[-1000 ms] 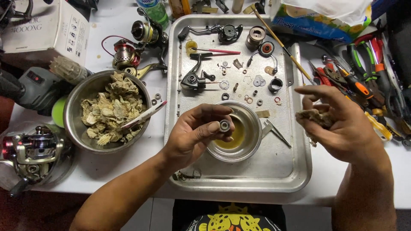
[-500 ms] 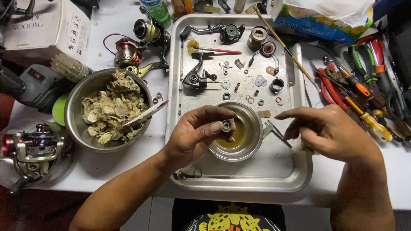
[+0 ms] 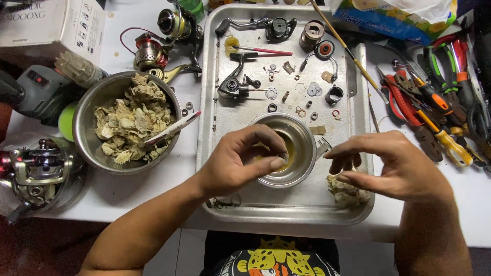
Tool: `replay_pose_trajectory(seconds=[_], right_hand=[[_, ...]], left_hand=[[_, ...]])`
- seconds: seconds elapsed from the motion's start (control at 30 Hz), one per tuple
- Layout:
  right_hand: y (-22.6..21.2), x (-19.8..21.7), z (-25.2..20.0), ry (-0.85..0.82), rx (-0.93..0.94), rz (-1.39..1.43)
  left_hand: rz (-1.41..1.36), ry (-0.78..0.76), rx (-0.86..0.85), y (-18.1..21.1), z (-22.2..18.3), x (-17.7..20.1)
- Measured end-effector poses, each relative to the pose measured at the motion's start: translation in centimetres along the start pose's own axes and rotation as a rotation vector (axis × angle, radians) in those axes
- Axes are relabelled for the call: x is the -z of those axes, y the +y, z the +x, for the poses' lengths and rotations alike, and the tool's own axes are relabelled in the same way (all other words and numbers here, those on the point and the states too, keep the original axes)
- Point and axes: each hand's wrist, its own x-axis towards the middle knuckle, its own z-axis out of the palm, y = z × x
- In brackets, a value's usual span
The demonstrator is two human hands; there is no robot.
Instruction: Cleaning disassembled fishing reel components using a brush and solvent in a tray.
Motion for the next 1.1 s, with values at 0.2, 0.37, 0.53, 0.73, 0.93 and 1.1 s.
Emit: replay_pose_trajectory(seconds=[0.2, 0.37, 0.53, 0.73, 0.93, 1.1], right_hand=[[-1.3, -4.3, 1.4, 0.096, 0.414, -0.105], [-1.1, -4.8, 1.5, 0.142, 0.42, -0.096], [-1.3, -4.7, 1.9, 0.113, 0.44, -0.129], [2.2, -2.2, 0.6, 0.306, 0.199, -0.222], [4.8, -0.4, 0.8, 0.339, -0.299, -0.593], [6.0, -0.7, 0.7, 0.144, -0.51, -0.73]], left_hand=[[0.224, -0.08, -0.052, 0.4, -0.4, -1.3], [0.241, -0.159, -0.052, 0.2, -0.3, -1.1], [0.274, -0.197, -0.055, -0.2, -0.1, -1.0], [0.357, -0.089, -0.073, 0.4, -0.1, -0.5], [0.436, 0.176, -0.138, 0.8, 0.0, 0.6], [0.535, 0.364, -0.1, 1.5, 0.2, 1.1]])
